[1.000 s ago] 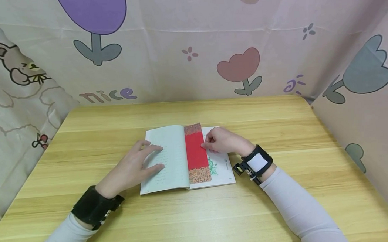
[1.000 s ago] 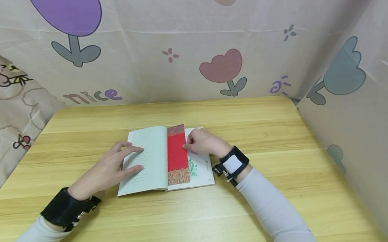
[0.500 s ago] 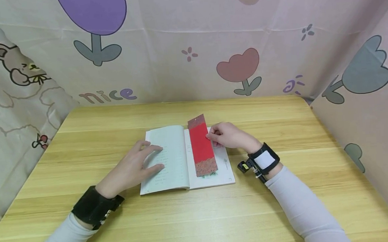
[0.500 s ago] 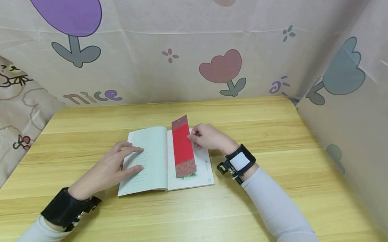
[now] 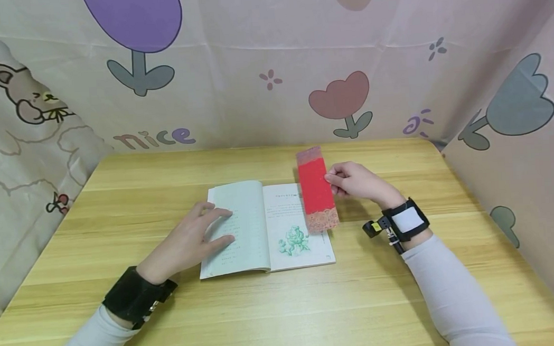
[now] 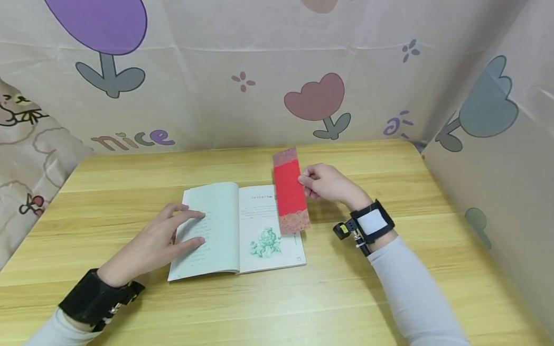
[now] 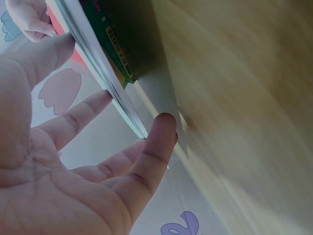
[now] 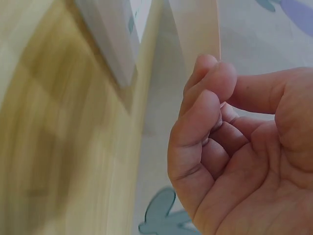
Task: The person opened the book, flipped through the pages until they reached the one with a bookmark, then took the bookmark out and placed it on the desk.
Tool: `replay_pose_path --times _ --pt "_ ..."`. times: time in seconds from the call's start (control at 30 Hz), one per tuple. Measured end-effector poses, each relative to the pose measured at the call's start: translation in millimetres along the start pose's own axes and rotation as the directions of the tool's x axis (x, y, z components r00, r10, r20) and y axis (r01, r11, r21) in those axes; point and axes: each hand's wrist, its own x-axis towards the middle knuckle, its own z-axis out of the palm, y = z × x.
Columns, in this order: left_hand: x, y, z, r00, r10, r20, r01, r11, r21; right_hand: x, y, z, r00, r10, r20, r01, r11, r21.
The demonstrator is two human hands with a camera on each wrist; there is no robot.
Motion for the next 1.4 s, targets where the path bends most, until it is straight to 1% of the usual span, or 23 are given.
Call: replay_pose_path --times 0.1,0.23,0.37,0.5,0.6,0.73,0.93,1.07,1.2,1.4 --pt "0.0 0.1 0.1 1.000 -0.004 0.004 0.004 1.000 0.004 -4 10 -11 1.000 0.019 -0.007 -0.019 1.000 0.009" --pt "0.0 -0.4 0.8 1.000 -0.003 0.007 0.003 1.000 0.006 -7 29 -25 0.999 0.051 -0.010 -0.051 0.999 0.011" --pt "-0.3 -1.0 1.2 1.000 0.002 0.006 -0.002 1.000 0.000 -10 47 -36 0.996 0.093 -0.019 -0.093 0.996 -0.009" --pt "-0.3 -2.0 1.5 1.000 0.016 -0.002 -0.016 1.000 -0.003 -14 56 -42 0.991 0.133 -0.025 -0.135 0.987 -0.085" --pt "-0.4 -2.8 1.9 1.000 0.027 -0.010 -0.027 1.000 0.003 -16 61 -44 0.986 0.168 -0.016 -0.169 0.975 -0.147" --pt "-0.3 -3.2 2.3 0.999 0.031 -0.015 -0.031 0.999 0.007 -17 68 -44 0.976 0.217 0.010 -0.212 0.961 -0.175" --pt "0.1 -2.5 1.8 0.999 0.030 -0.014 -0.030 1.000 0.000 -16 75 -43 0.963 0.269 0.023 -0.261 0.949 -0.177" --pt "-0.1 -2.6 1.6 0.999 0.039 -0.016 -0.039 0.999 0.003 -16 73 -44 0.965 0.262 0.022 -0.253 0.948 -0.193" --pt "-0.3 -2.8 1.5 0.999 0.036 -0.015 -0.036 0.999 0.000 -15 72 -44 0.967 0.254 0.026 -0.243 0.946 -0.217" --pt "-0.5 -3.1 1.4 0.999 0.030 -0.012 -0.030 1.000 -0.002 -14 71 -42 0.962 0.272 0.005 -0.263 0.934 -0.242"
